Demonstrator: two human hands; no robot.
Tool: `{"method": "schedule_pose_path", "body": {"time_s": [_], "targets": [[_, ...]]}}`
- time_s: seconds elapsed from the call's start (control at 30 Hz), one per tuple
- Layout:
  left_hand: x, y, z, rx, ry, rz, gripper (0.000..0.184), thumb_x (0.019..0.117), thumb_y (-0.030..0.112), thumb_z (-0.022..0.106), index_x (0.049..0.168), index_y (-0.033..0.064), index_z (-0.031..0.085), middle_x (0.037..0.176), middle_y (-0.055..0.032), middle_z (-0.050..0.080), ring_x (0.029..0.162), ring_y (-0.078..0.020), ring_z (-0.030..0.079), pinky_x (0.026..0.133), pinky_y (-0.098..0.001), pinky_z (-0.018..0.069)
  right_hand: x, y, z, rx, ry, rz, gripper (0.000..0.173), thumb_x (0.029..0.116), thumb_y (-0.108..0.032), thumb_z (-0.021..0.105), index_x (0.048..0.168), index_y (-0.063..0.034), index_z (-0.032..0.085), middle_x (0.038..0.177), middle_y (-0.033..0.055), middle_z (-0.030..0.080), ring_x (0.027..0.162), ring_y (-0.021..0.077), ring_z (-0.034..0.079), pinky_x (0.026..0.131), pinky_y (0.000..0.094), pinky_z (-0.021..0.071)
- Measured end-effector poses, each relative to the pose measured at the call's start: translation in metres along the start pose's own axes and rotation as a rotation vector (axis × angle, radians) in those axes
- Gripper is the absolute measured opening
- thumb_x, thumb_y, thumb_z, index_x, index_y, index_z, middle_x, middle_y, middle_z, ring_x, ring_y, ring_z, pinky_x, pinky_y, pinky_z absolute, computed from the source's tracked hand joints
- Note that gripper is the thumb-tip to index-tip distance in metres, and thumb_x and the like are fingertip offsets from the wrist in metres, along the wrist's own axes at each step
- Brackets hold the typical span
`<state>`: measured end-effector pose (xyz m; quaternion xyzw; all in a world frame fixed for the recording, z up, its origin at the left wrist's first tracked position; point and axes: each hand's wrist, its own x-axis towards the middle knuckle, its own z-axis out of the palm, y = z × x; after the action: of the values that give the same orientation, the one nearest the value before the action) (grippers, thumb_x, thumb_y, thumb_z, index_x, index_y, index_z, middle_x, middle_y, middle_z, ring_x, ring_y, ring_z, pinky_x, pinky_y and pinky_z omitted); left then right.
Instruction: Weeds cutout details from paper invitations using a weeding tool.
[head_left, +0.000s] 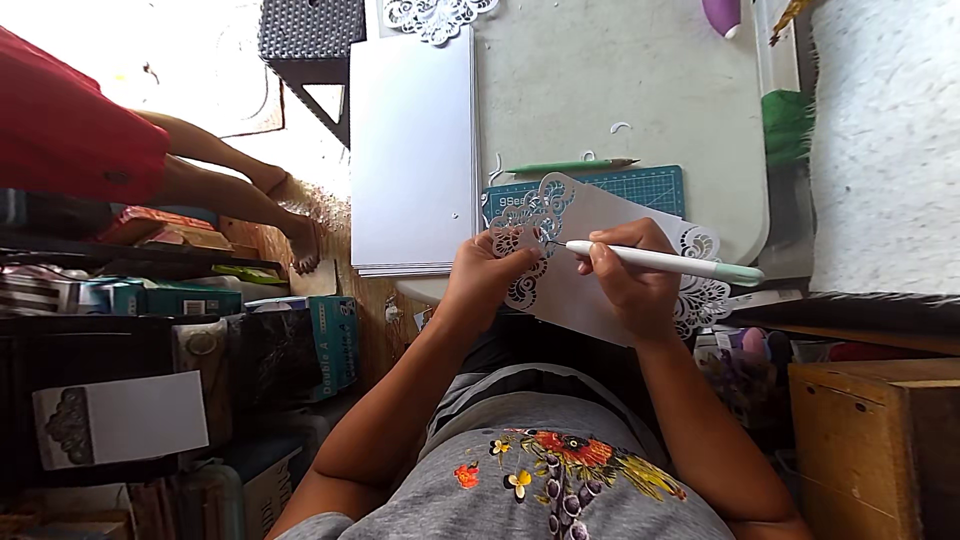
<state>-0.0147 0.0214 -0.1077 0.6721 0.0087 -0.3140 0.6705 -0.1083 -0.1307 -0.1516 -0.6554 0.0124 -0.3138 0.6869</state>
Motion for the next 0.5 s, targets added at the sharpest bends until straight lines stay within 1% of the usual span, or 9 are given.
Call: {"method": "schedule_pose_path", "body": {"time_s": [0.07, 0.17, 0.23, 0.27, 0.33, 0.37, 0.43, 0.47, 0.5], "targets": [[0.0, 0.0, 0.0, -0.015, -0.012, 0.005, 0.016, 0.0919, -0.007, 0.065, 0.105, 0.001, 0.065, 0.087, -0.0041, 0.073, 0.076, -0.0095, 0.072, 0.072, -0.0265, 0.0618, 0.001, 0.001, -0.002, 0.08, 0.019, 0.016, 0.014, 0.0963, -0.001, 0.058, 0.106, -0.0096, 0.064, 0.095, -0.0028, 0.07, 0.078, 0.0058, 0.069, 0.071, 0.0234, 0.061], [-0.001, 0.0, -0.001, -0.018, -0.043, 0.012, 0.025, 0.0883, -0.01, 0.069, 0.109, 0.0018, 0.063, 0.092, -0.0045, 0.074, 0.08, -0.0104, 0.072, 0.074, -0.0272, 0.0624, 0.003, 0.001, -0.004, 0.181, 0.055, 0.011, 0.015, 0.1035, -0.009, 0.053, 0.113, -0.0149, 0.063, 0.098, -0.0018, 0.073, 0.079, 0.0084, 0.071, 0.07, 0.0248, 0.0607], [-0.01, 0.002, -0.002, -0.003, -0.075, 0.06, 0.028, 0.0872, -0.01, 0.071, 0.111, 0.0051, 0.065, 0.094, -0.0027, 0.074, 0.08, -0.0093, 0.072, 0.073, -0.0267, 0.0622, 0.005, -0.011, -0.008, 0.155, 0.102, -0.026, 0.017, 0.1098, -0.021, 0.048, 0.123, -0.0191, 0.059, 0.107, -0.0013, 0.074, 0.086, 0.0113, 0.073, 0.076, 0.0271, 0.0617], [-0.014, 0.003, -0.003, 0.0, -0.102, 0.126, 0.029, 0.087, -0.009, 0.071, 0.111, 0.0065, 0.065, 0.094, -0.0013, 0.074, 0.08, -0.0082, 0.072, 0.073, -0.0261, 0.0619, 0.007, -0.023, -0.012, 0.11, 0.12, -0.069, 0.02, 0.111, -0.026, 0.046, 0.127, -0.0209, 0.056, 0.112, -0.0013, 0.074, 0.092, 0.0134, 0.073, 0.081, 0.0292, 0.0617], [-0.024, 0.005, -0.006, 0.048, -0.148, 0.367, 0.033, 0.0853, -0.008, 0.073, 0.113, 0.0076, 0.066, 0.096, 0.0034, 0.075, 0.084, -0.005, 0.071, 0.077, -0.0248, 0.062, 0.01, -0.051, -0.03, -0.057, 0.18, -0.195, 0.025, 0.1119, -0.029, 0.042, 0.133, -0.024, 0.055, 0.119, -0.0029, 0.074, 0.104, 0.0166, 0.073, 0.092, 0.0344, 0.0607], [-0.03, 0.008, -0.008, 0.112, -0.167, 0.532, 0.034, 0.0852, -0.006, 0.074, 0.116, 0.0066, 0.065, 0.1, 0.0049, 0.073, 0.088, -0.0034, 0.07, 0.08, -0.0235, 0.0615, 0.01, -0.065, -0.044, -0.155, 0.202, -0.279, 0.027, 0.1116, -0.03, 0.043, 0.134, -0.0236, 0.055, 0.123, -0.0024, 0.073, 0.109, 0.0184, 0.072, 0.096, 0.0369, 0.0589], [-0.039, 0.014, -0.014, 0.244, -0.189, 0.926, 0.032, 0.0889, 0.001, 0.075, 0.119, 0.0055, 0.064, 0.108, 0.0038, 0.071, 0.098, -0.003, 0.068, 0.087, -0.0225, 0.0593, 0.007, -0.09, -0.077, -0.331, 0.195, -0.42, 0.034, 0.1083, -0.038, 0.049, 0.136, -0.0188, 0.054, 0.132, 0.0012, 0.067, 0.124, 0.0222, 0.064, 0.105, 0.0415, 0.0522], [-0.042, 0.016, -0.017, 0.299, -0.184, 1.132, 0.028, 0.0924, 0.006, 0.073, 0.118, 0.0078, 0.063, 0.109, 0.0029, 0.071, 0.103, -0.0049, 0.068, 0.092, -0.0246, 0.0585, 0.003, -0.102, -0.087, -0.404, 0.211, -0.464, 0.038, 0.1057, -0.042, 0.053, 0.135, -0.018, 0.054, 0.133, 0.0017, 0.066, 0.127, 0.0223, 0.062, 0.106, 0.0413, 0.0509], [-0.045, 0.017, -0.022, 0.338, -0.188, 1.318, 0.022, 0.0971, 0.012, 0.069, 0.118, 0.01, 0.063, 0.111, 0.0017, 0.072, 0.109, -0.0092, 0.068, 0.098, -0.0296, 0.057, -0.001, -0.112, -0.092, -0.436, 0.231, -0.479, 0.04, 0.1039, -0.044, 0.056, 0.134, -0.0185, 0.053, 0.133, 0.0014, 0.066, 0.127, 0.0215, 0.061, 0.104, 0.0399, 0.051]]}}
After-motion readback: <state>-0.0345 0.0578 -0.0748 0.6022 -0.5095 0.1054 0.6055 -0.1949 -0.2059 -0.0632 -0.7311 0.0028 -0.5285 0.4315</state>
